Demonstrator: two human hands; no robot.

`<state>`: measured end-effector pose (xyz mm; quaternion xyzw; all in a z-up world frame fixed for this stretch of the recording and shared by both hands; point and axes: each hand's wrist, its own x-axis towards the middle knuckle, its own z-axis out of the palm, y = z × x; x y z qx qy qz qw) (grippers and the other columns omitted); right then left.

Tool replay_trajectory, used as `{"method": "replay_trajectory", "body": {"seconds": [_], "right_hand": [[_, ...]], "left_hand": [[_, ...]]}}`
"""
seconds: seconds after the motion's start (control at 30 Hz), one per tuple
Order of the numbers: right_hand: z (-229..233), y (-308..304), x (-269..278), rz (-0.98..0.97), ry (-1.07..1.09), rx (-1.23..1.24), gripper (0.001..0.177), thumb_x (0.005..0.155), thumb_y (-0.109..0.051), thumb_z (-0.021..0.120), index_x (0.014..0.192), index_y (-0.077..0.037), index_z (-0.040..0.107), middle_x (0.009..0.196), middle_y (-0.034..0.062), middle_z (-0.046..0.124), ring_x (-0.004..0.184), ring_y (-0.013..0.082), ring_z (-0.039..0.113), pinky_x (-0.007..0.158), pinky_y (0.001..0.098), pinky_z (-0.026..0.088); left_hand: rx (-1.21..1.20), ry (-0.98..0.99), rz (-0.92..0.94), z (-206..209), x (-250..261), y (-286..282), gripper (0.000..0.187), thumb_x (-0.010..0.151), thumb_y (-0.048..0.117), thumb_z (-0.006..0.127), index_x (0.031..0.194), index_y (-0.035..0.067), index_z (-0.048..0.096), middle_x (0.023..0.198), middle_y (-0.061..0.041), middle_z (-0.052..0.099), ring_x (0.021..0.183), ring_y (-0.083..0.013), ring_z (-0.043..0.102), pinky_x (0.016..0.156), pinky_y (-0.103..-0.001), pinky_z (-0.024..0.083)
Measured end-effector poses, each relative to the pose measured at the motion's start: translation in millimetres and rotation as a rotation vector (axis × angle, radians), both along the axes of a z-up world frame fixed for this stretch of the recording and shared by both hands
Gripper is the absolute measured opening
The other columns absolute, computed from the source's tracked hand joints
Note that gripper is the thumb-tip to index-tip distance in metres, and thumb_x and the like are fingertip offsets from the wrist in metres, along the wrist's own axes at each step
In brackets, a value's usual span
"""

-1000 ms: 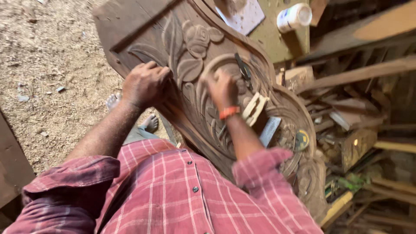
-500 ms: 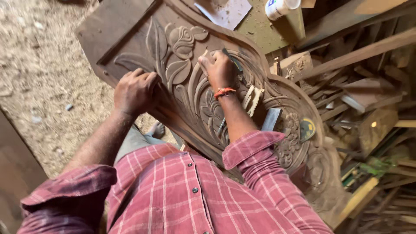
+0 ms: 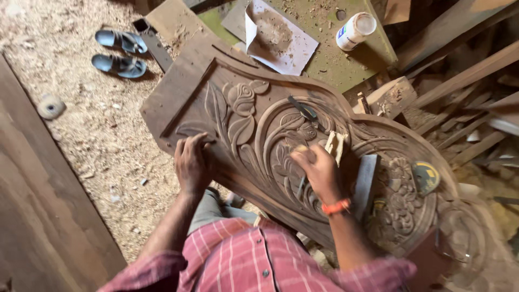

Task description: The person carves a floral design into a wooden panel using a chisel and mallet. They periodically sand the carved areas with a sanding block to smooth the surface.

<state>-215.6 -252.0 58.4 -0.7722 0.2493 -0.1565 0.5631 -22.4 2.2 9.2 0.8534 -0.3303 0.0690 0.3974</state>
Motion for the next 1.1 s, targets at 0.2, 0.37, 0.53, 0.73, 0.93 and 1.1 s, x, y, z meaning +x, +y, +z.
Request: {"method": "replay_trajectory", "body": {"seconds": [0.2,0.37,0.53,0.73,0.93,1.1], "right_hand": [[-4.7,24.4,-62.2,-0.338,0.186,0.666,0.025,0.098,-0.015,0.063,0.121,-0.006,0.062,0.088,0.0044,0.068,0.071,0.0097,0.062,0.060,0.0259,0.047],[0.7,32.1,-68.5,-0.300,0.144,0.629,0.019,0.098,-0.003,0.060,0.116,0.001,0.065,0.101,0.0093,0.073,0.090,0.0138,0.067,0.086,0.0293,0.053],[-9.5,36.2,-66.0,-0.336,0.110,0.688,0.018,0.093,0.002,0.058,0.109,0.001,0.065,0.120,0.0067,0.071,0.108,0.0166,0.071,0.097,0.0319,0.054],[-8.0,43.0,-43.6,-0.287,0.183,0.452,0.015,0.095,0.001,0.068,0.110,0.000,0.071,0.107,0.0103,0.075,0.098,0.0136,0.067,0.090,0.0288,0.054],[6.3,39.6,13.0,-0.050,0.240,0.107,0.024,0.094,-0.004,0.065,0.117,-0.002,0.069,0.107,0.0056,0.074,0.096,0.0120,0.067,0.086,0.0260,0.052],[-9.6,57.0,36.9,-0.012,0.136,1.273,0.017,0.095,-0.004,0.068,0.112,-0.001,0.066,0.095,0.0098,0.074,0.080,0.0156,0.070,0.074,0.0284,0.057]], "left_hand": [[-0.009,-0.003,0.113,-16.6,-7.4,-4.6,0.037,0.104,0.009,0.054,0.141,0.003,0.047,0.141,-0.019,0.051,0.139,-0.0375,0.044,0.120,-0.052,0.035],[-0.029,-0.043,0.138,-24.1,-6.9,-6.7,0.031,0.114,0.019,0.045,0.142,0.005,0.043,0.157,-0.022,0.039,0.153,-0.0397,0.031,0.128,-0.056,0.028],[0.035,-0.004,0.177,-29.8,-9.3,-3.2,0.027,0.116,0.017,0.044,0.140,0.007,0.044,0.157,-0.021,0.039,0.153,-0.0400,0.032,0.129,-0.057,0.029],[0.030,0.025,0.145,-26.9,-9.5,-4.1,0.027,0.111,0.012,0.046,0.139,0.009,0.047,0.157,-0.019,0.040,0.153,-0.0398,0.033,0.128,-0.057,0.029],[0.088,-0.034,0.108,-14.0,-2.8,-5.3,0.032,0.103,0.016,0.059,0.134,0.009,0.054,0.151,-0.019,0.045,0.146,-0.0401,0.036,0.124,-0.057,0.028],[0.056,0.381,-0.354,5.7,-34.1,-5.4,0.035,0.098,0.027,0.072,0.129,0.011,0.066,0.130,-0.003,0.061,0.122,-0.0258,0.061,0.109,-0.041,0.047]]}}
